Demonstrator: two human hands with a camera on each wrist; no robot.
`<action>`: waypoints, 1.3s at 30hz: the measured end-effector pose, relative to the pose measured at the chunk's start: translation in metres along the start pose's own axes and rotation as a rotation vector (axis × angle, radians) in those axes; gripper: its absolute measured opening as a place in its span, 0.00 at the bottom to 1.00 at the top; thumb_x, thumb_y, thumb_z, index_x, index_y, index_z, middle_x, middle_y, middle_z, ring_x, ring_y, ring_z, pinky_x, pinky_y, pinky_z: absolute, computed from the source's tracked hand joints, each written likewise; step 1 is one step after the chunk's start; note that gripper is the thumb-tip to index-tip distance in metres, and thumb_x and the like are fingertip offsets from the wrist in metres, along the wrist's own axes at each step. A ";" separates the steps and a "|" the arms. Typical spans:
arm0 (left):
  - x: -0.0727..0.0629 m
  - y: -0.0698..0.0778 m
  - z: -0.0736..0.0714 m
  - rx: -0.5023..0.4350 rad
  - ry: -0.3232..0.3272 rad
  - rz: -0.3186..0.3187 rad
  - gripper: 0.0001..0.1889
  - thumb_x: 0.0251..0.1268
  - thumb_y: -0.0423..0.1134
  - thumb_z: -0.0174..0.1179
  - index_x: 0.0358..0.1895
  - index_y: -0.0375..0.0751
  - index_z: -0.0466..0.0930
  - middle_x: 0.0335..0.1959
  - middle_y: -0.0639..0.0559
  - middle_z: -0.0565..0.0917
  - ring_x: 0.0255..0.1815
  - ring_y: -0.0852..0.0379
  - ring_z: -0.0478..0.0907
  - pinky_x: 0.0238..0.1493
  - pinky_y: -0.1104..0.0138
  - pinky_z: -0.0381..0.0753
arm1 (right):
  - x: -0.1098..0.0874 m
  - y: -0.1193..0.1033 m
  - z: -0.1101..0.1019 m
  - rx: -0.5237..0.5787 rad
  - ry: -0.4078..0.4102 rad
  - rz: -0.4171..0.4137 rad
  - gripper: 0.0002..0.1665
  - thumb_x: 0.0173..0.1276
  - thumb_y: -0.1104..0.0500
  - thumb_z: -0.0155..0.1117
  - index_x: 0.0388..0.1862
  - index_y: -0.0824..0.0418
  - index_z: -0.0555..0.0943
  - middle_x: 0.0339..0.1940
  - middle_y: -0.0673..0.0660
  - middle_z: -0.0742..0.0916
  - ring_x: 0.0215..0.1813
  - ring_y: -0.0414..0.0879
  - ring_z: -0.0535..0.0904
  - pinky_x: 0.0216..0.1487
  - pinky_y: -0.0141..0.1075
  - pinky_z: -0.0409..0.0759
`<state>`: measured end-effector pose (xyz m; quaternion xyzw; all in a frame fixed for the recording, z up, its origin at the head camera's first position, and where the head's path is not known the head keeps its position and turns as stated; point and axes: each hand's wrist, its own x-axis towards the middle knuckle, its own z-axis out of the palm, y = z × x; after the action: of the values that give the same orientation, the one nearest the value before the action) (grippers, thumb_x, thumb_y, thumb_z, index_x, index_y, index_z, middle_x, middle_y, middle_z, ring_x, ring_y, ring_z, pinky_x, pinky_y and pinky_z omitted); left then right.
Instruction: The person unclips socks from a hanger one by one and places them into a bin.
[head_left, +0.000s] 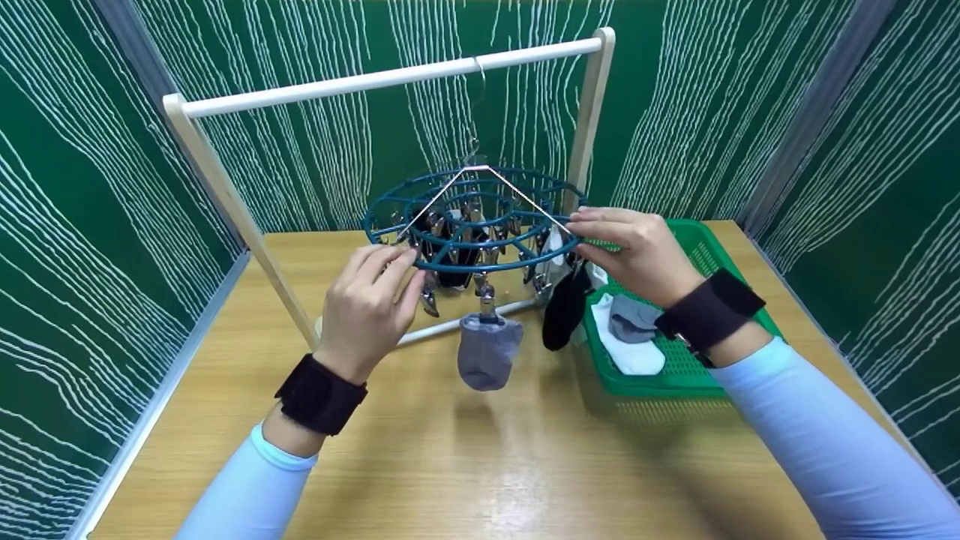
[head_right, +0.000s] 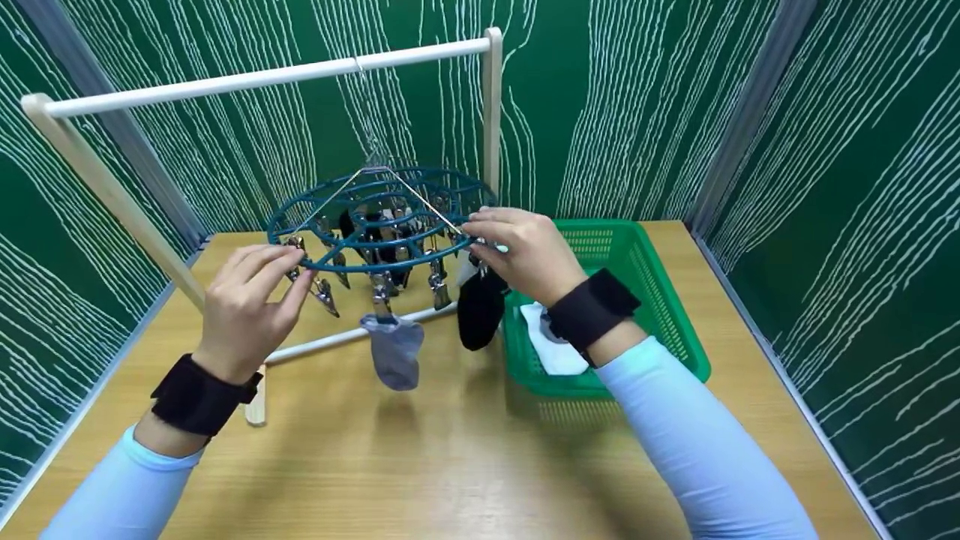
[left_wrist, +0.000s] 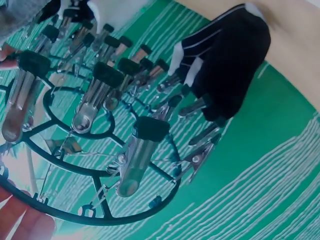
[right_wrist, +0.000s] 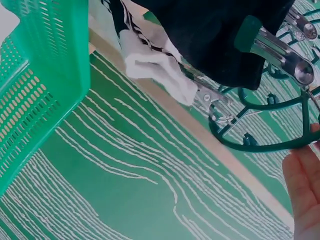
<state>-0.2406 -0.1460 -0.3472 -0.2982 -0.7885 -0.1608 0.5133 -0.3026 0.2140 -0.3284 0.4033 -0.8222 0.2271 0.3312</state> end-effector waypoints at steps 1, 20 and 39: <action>-0.001 -0.001 0.000 -0.007 -0.003 -0.011 0.12 0.67 0.32 0.74 0.49 0.28 0.91 0.46 0.36 0.92 0.48 0.40 0.87 0.55 0.52 0.90 | 0.000 -0.001 0.000 -0.005 -0.004 -0.023 0.18 0.65 0.73 0.79 0.54 0.69 0.91 0.54 0.67 0.93 0.59 0.64 0.91 0.59 0.57 0.89; -0.008 -0.001 0.000 -0.028 -0.019 -0.176 0.19 0.69 0.34 0.72 0.57 0.24 0.87 0.56 0.31 0.85 0.57 0.33 0.79 0.62 0.46 0.81 | 0.003 -0.017 -0.003 -0.074 -0.059 -0.130 0.14 0.66 0.68 0.80 0.51 0.69 0.92 0.49 0.68 0.94 0.51 0.63 0.93 0.53 0.55 0.91; -0.011 0.024 0.011 -0.322 -0.231 -0.127 0.15 0.71 0.40 0.73 0.49 0.31 0.85 0.41 0.39 0.91 0.43 0.45 0.89 0.49 0.55 0.91 | 0.005 -0.018 -0.001 -0.060 -0.066 -0.129 0.13 0.68 0.66 0.79 0.51 0.68 0.92 0.49 0.67 0.94 0.51 0.62 0.93 0.53 0.53 0.92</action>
<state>-0.2305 -0.1250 -0.3637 -0.3427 -0.8235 -0.2816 0.3538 -0.2903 0.2016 -0.3220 0.4525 -0.8116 0.1670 0.3298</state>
